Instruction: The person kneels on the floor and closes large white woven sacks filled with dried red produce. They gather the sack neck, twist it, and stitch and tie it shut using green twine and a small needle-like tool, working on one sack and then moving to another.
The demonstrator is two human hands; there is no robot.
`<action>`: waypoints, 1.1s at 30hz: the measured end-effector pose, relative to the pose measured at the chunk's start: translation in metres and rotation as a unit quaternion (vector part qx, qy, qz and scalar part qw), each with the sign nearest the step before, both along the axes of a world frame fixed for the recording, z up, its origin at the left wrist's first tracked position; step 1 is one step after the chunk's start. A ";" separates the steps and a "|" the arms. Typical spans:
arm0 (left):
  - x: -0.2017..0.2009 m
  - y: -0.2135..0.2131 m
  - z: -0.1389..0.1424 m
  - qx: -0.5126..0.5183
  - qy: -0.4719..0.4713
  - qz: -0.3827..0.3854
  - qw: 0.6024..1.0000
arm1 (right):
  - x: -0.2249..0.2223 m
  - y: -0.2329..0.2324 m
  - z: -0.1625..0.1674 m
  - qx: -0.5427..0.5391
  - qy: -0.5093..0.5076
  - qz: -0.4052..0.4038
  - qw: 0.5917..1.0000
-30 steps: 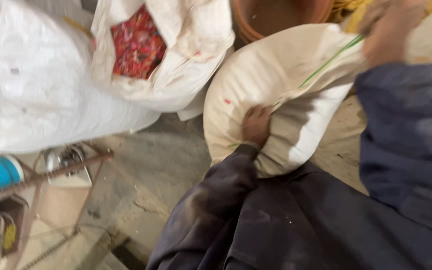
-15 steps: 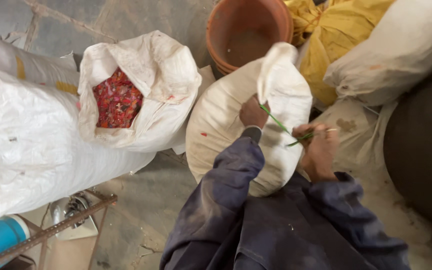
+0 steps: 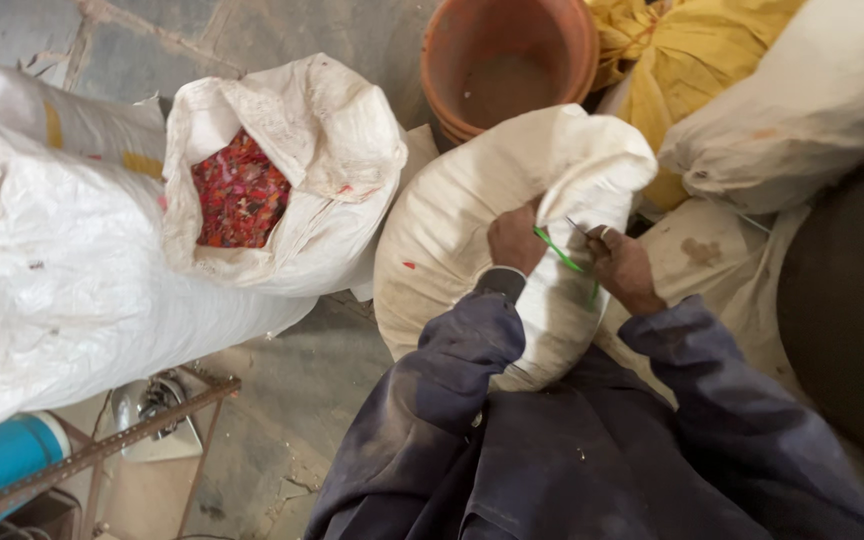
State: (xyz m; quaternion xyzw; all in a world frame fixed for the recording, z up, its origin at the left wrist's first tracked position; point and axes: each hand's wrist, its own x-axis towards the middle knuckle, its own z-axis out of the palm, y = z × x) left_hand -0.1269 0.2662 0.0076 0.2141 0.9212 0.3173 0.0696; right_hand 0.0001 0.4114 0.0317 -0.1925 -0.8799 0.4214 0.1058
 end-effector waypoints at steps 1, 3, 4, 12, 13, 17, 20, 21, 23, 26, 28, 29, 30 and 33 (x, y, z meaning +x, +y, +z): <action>0.001 0.000 0.001 -0.002 0.010 -0.011 1.000 | -0.004 0.003 -0.001 0.010 -0.014 -0.003 1.000; 0.003 0.000 0.008 0.041 0.025 -0.023 0.999 | -0.016 0.004 -0.004 0.031 -0.041 -0.008 0.999; 0.006 -0.001 0.013 0.085 0.030 -0.026 0.996 | -0.023 0.003 -0.006 0.046 0.015 0.013 0.999; 0.014 -0.004 0.041 0.171 -0.017 0.020 0.985 | -0.079 0.003 -0.028 0.169 0.189 0.100 0.962; 0.014 -0.003 0.040 0.212 0.037 0.019 0.976 | -0.077 0.005 -0.032 0.141 0.130 0.093 0.977; 0.014 0.004 0.027 0.175 0.050 0.031 0.983 | -0.055 0.000 0.012 0.154 -0.074 0.081 0.982; 0.018 0.007 0.017 0.219 0.065 0.053 0.972 | -0.054 -0.010 0.079 0.138 0.005 0.115 0.984; 0.019 0.007 0.015 0.213 0.082 0.052 0.972 | -0.059 -0.012 0.100 0.108 0.059 0.128 0.984; 0.022 0.008 0.010 0.200 0.111 0.049 0.972 | -0.082 -0.012 0.126 0.111 0.055 0.115 0.986; 0.025 0.008 0.003 0.195 0.118 0.048 0.973 | -0.128 -0.010 0.124 0.102 0.074 0.180 0.975; 0.027 0.008 -0.002 0.178 0.121 0.038 0.976 | -0.154 -0.006 0.102 0.161 -0.081 0.235 0.955; 0.027 0.007 -0.004 0.167 0.123 0.036 0.978 | -0.166 -0.001 0.089 0.174 -0.127 0.254 0.943; 0.027 0.006 -0.007 0.174 0.133 0.026 0.975 | -0.176 0.006 0.077 0.175 -0.134 0.252 0.942; 0.028 0.003 -0.010 0.185 0.139 0.015 0.973 | -0.207 0.039 0.050 0.171 -0.017 0.131 0.976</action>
